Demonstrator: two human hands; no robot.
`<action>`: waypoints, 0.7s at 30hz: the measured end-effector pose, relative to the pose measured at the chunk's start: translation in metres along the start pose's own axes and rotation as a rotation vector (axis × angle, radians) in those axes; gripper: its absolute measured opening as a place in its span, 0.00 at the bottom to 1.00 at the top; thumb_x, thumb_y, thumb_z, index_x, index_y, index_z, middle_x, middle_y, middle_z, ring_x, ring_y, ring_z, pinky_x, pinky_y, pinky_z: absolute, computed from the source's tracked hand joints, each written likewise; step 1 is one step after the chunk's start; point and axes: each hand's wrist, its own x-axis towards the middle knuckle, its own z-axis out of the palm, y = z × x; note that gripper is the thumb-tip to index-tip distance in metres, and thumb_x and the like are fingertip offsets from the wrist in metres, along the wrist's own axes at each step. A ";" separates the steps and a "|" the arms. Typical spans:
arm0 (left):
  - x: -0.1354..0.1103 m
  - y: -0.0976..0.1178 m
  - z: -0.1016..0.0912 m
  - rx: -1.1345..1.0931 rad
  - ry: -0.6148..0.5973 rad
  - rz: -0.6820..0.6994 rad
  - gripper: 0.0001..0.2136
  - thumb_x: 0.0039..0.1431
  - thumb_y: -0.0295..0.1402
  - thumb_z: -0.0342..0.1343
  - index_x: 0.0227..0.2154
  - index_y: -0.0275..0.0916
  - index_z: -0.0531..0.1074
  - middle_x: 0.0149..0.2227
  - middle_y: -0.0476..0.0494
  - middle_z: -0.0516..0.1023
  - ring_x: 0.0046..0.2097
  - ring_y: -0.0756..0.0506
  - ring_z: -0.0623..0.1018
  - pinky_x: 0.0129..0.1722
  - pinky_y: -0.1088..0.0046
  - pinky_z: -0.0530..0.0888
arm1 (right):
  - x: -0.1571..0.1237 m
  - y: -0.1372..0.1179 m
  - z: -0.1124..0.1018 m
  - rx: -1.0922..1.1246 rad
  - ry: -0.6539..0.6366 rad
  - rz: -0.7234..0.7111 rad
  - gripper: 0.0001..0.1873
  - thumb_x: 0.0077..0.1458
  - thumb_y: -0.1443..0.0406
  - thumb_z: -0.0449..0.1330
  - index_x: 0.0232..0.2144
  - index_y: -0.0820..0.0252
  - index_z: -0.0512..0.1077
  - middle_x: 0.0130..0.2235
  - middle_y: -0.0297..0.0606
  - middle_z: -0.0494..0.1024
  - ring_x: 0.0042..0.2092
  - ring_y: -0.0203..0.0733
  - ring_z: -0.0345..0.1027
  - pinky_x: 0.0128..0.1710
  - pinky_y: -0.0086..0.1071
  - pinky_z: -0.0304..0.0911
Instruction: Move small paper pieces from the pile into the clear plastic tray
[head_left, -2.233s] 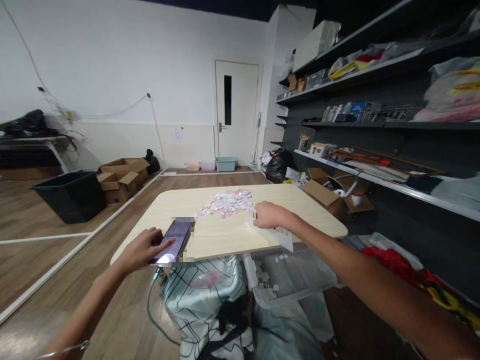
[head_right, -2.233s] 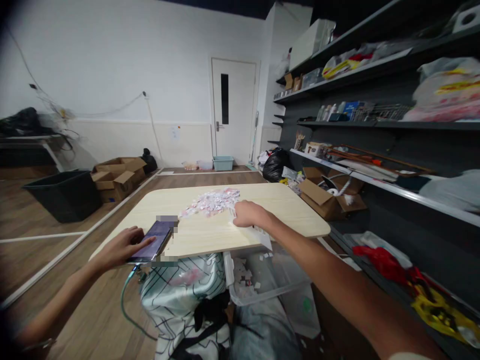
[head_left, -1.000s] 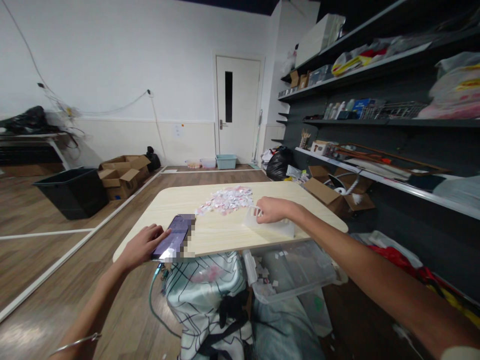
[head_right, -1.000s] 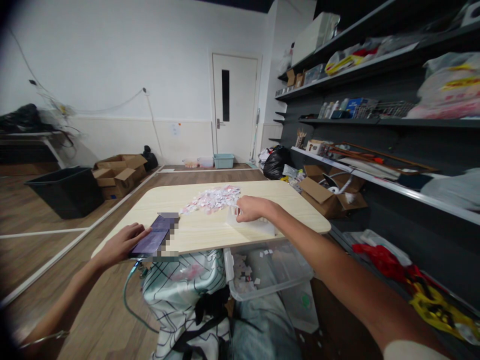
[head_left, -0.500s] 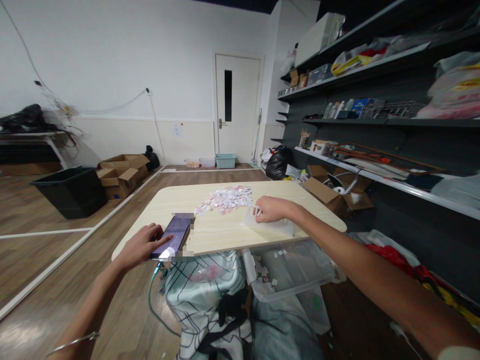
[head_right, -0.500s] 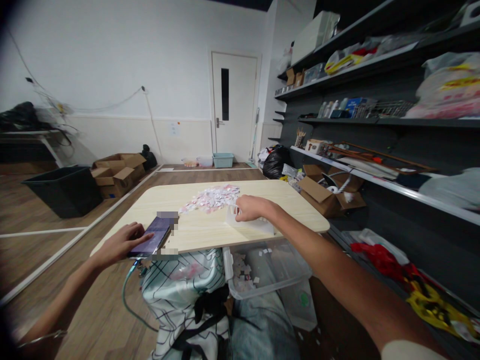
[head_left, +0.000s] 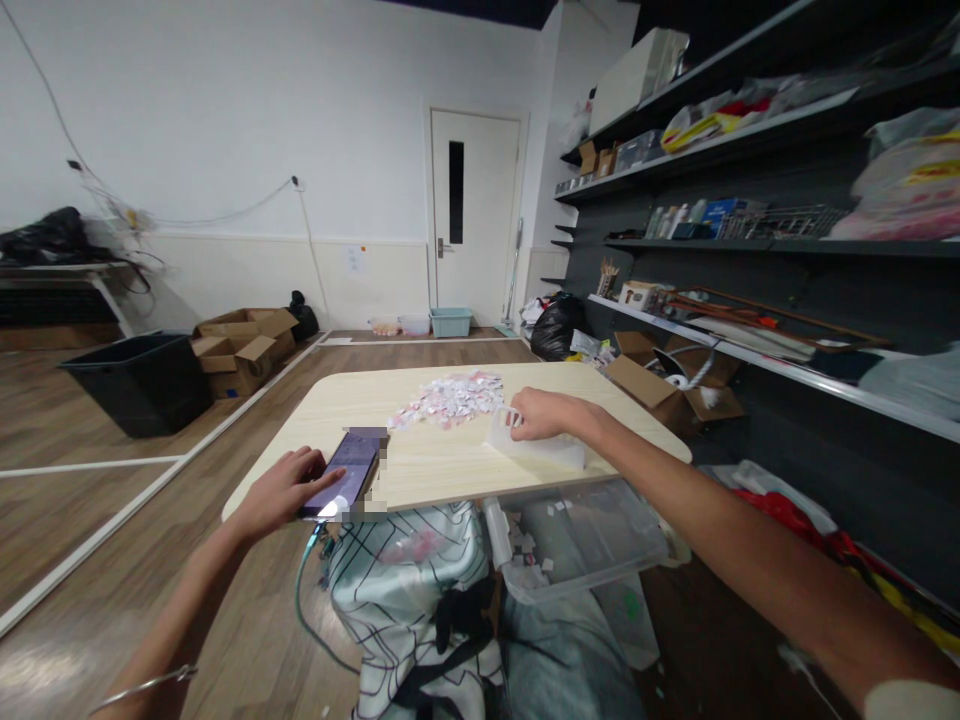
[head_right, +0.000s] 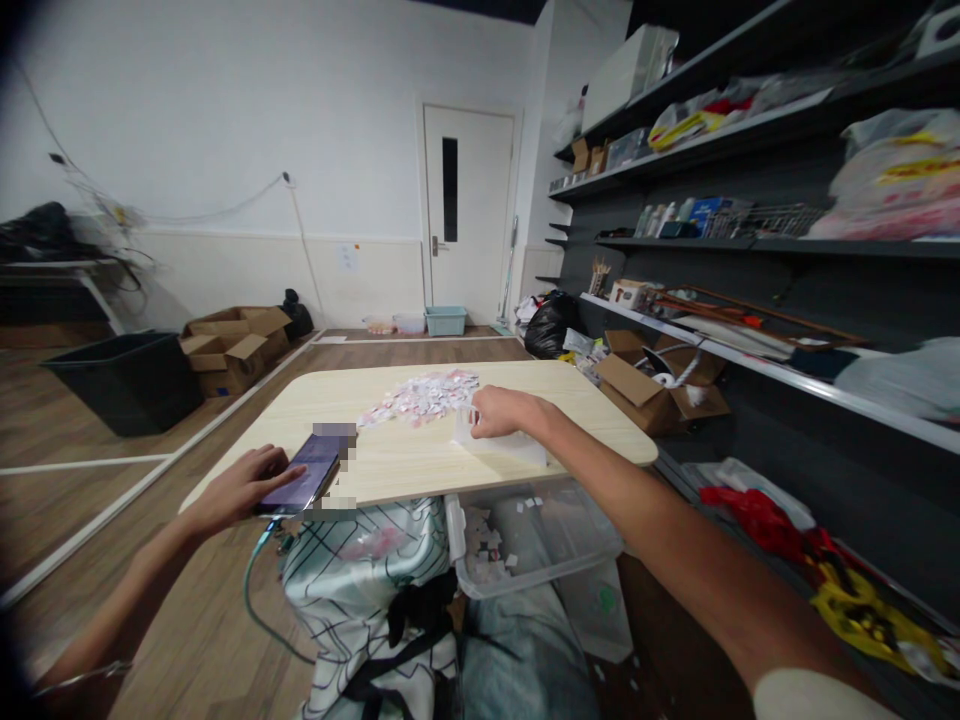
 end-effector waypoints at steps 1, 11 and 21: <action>0.000 0.000 0.000 0.001 0.002 -0.002 0.37 0.57 0.78 0.49 0.27 0.46 0.74 0.36 0.40 0.80 0.41 0.36 0.79 0.46 0.59 0.75 | 0.001 -0.001 0.002 -0.017 0.010 0.009 0.15 0.63 0.68 0.66 0.46 0.70 0.89 0.44 0.55 0.91 0.43 0.51 0.85 0.36 0.32 0.63; 0.000 0.004 -0.002 0.006 -0.012 -0.006 0.35 0.59 0.76 0.49 0.27 0.46 0.74 0.36 0.39 0.81 0.42 0.34 0.79 0.47 0.57 0.75 | 0.012 0.009 0.000 -0.105 0.017 0.048 0.18 0.66 0.66 0.65 0.51 0.71 0.88 0.50 0.61 0.90 0.49 0.54 0.88 0.41 0.33 0.68; 0.001 -0.004 0.005 0.012 0.021 0.006 0.35 0.59 0.76 0.50 0.27 0.46 0.74 0.35 0.41 0.82 0.40 0.36 0.79 0.45 0.60 0.74 | 0.025 0.015 -0.029 -0.121 0.010 0.041 0.19 0.64 0.68 0.65 0.52 0.75 0.88 0.51 0.61 0.90 0.50 0.55 0.88 0.41 0.33 0.69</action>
